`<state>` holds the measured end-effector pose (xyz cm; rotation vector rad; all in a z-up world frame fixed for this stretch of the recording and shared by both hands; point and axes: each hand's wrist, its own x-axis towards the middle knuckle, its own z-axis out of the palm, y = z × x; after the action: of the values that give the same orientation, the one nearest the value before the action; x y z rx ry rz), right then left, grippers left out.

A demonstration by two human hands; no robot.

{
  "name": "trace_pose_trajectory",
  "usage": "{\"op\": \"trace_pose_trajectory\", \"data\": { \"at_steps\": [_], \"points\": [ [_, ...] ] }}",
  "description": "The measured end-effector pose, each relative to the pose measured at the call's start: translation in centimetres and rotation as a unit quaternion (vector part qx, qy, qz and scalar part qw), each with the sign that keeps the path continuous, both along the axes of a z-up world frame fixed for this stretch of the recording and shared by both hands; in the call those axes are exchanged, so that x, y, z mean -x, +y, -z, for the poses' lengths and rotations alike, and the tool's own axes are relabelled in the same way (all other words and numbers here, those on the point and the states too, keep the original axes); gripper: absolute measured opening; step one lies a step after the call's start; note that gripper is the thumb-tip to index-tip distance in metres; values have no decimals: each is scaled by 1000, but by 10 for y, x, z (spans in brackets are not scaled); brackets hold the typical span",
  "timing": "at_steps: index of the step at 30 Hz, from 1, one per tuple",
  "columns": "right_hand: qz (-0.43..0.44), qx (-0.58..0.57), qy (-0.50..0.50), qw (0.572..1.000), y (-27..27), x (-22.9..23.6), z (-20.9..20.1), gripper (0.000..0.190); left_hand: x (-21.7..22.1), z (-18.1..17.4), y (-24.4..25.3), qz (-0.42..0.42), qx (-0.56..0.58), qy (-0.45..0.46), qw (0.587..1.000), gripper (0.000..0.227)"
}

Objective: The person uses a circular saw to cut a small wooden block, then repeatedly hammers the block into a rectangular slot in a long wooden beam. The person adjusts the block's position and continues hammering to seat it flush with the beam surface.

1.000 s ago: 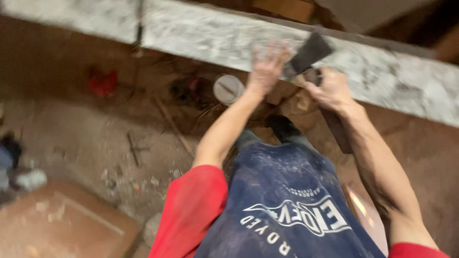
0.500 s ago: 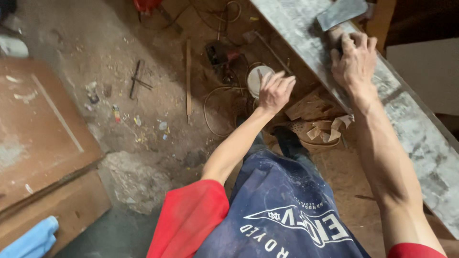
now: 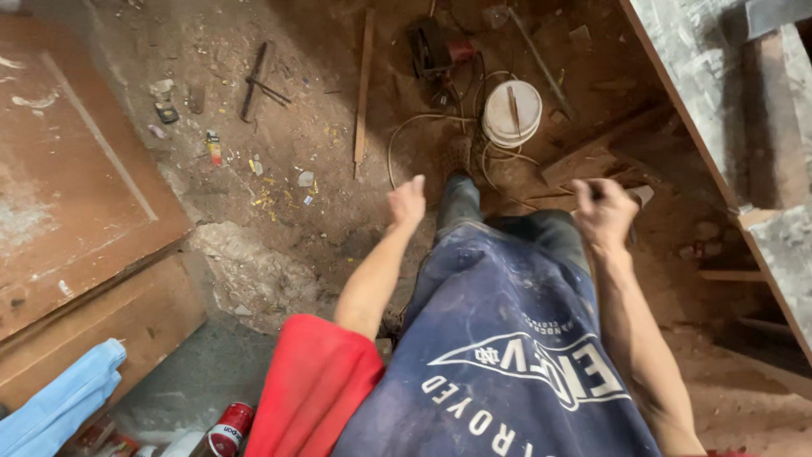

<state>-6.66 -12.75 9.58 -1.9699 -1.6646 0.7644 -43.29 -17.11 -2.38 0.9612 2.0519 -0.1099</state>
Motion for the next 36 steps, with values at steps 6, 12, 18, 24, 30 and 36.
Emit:
{"op": "trace_pose_trajectory", "data": {
  "at_steps": [6,12,18,24,30,36],
  "points": [
    [-180,147,-11,973,3,89,46,24,67,-1,-77,-14,-107,114,988,54],
    [-243,197,-4,950,-9,119,112,22,81,-32,-126,-173,-139,88,971,43],
    [-72,322,50,943,-77,112,110,32,130,-24,-126,-246,-392,-45,886,46],
    [53,411,35,909,-74,184,121,37,173,6,-64,-314,-292,-106,897,66],
    [-61,311,-14,948,-23,355,312,32,222,123,-16,-254,-140,-95,952,60],
    [-192,441,9,877,34,524,576,72,273,330,-65,-390,-205,-80,894,47]
  ]
}}
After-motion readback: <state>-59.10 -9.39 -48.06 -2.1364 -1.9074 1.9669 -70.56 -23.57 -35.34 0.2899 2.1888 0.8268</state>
